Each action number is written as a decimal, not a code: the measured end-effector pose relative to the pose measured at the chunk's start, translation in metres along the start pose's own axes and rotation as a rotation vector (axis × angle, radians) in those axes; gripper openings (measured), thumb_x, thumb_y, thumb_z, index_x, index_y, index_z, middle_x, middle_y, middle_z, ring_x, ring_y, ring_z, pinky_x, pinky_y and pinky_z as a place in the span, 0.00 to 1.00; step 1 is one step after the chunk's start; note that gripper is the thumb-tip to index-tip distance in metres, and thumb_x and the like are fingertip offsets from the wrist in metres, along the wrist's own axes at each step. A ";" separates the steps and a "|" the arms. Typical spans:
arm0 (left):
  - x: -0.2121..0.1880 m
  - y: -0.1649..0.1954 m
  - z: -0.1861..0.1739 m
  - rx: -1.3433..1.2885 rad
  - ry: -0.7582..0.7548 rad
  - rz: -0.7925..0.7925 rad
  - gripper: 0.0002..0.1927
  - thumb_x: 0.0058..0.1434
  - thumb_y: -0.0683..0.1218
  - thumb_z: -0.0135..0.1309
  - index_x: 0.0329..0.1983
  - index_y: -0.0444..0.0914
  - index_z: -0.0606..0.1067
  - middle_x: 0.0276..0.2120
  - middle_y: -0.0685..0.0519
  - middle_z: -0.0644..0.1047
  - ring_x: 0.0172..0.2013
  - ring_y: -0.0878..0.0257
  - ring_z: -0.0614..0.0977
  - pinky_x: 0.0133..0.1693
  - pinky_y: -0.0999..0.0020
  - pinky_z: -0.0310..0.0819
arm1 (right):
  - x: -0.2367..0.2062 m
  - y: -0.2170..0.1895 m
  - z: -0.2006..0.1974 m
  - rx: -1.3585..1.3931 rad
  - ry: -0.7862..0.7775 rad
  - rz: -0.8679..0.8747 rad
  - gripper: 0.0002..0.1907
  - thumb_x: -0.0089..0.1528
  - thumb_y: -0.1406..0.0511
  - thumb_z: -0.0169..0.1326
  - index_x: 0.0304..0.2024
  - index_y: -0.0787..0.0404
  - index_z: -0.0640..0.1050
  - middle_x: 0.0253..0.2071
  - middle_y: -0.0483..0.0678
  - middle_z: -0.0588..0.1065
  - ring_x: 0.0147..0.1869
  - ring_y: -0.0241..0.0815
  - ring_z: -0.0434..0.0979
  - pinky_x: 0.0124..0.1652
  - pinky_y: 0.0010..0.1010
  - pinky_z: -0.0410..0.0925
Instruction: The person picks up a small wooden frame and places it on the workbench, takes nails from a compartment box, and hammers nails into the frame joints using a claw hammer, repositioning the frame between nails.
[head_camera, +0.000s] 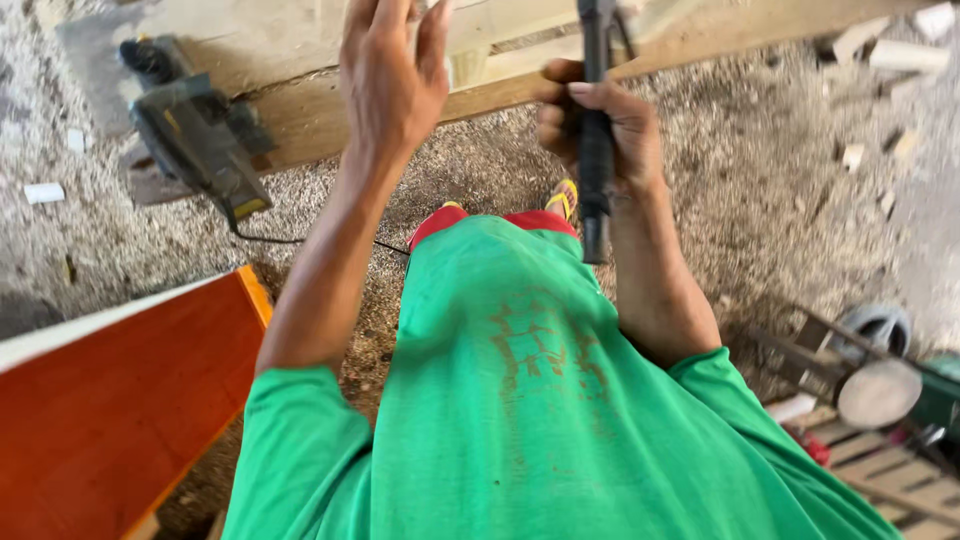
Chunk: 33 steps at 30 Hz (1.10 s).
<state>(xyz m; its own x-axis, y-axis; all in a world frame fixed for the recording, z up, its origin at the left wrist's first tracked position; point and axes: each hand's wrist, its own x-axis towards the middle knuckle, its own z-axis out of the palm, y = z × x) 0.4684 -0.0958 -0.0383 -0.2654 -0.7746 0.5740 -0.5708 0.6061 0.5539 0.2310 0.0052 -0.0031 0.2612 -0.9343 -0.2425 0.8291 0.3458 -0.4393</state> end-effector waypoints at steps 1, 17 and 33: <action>-0.007 0.018 -0.005 -0.081 -0.030 -0.064 0.07 0.71 0.42 0.59 0.50 0.36 0.79 0.42 0.47 0.79 0.43 0.52 0.83 0.47 0.58 0.78 | 0.003 0.006 -0.005 -0.003 0.091 -0.006 0.20 0.65 0.70 0.48 0.58 0.72 0.70 0.49 0.59 0.76 0.50 0.46 0.80 0.51 0.40 0.74; -0.010 0.040 0.049 -0.351 -0.129 -0.236 0.04 0.63 0.42 0.62 0.37 0.35 0.82 0.31 0.50 0.85 0.31 0.57 0.86 0.34 0.60 0.81 | 0.036 0.005 -0.040 -0.172 0.048 0.114 0.30 0.60 0.73 0.42 0.65 0.77 0.62 0.60 0.62 0.73 0.60 0.53 0.82 0.62 0.46 0.76; -0.026 -0.035 0.025 -1.017 -0.164 -0.536 0.09 0.71 0.38 0.61 0.49 0.29 0.74 0.33 0.47 0.82 0.32 0.63 0.85 0.34 0.67 0.85 | 0.047 0.027 -0.068 -0.264 0.235 0.226 0.17 0.73 0.57 0.49 0.46 0.67 0.72 0.29 0.47 0.69 0.26 0.35 0.68 0.23 0.23 0.64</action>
<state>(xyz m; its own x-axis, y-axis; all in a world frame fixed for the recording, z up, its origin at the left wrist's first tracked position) 0.4761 -0.1016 -0.0873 -0.3188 -0.9448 0.0751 0.2275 0.0007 0.9738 0.2318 -0.0237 -0.0852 0.2765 -0.7980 -0.5355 0.6012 0.5783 -0.5515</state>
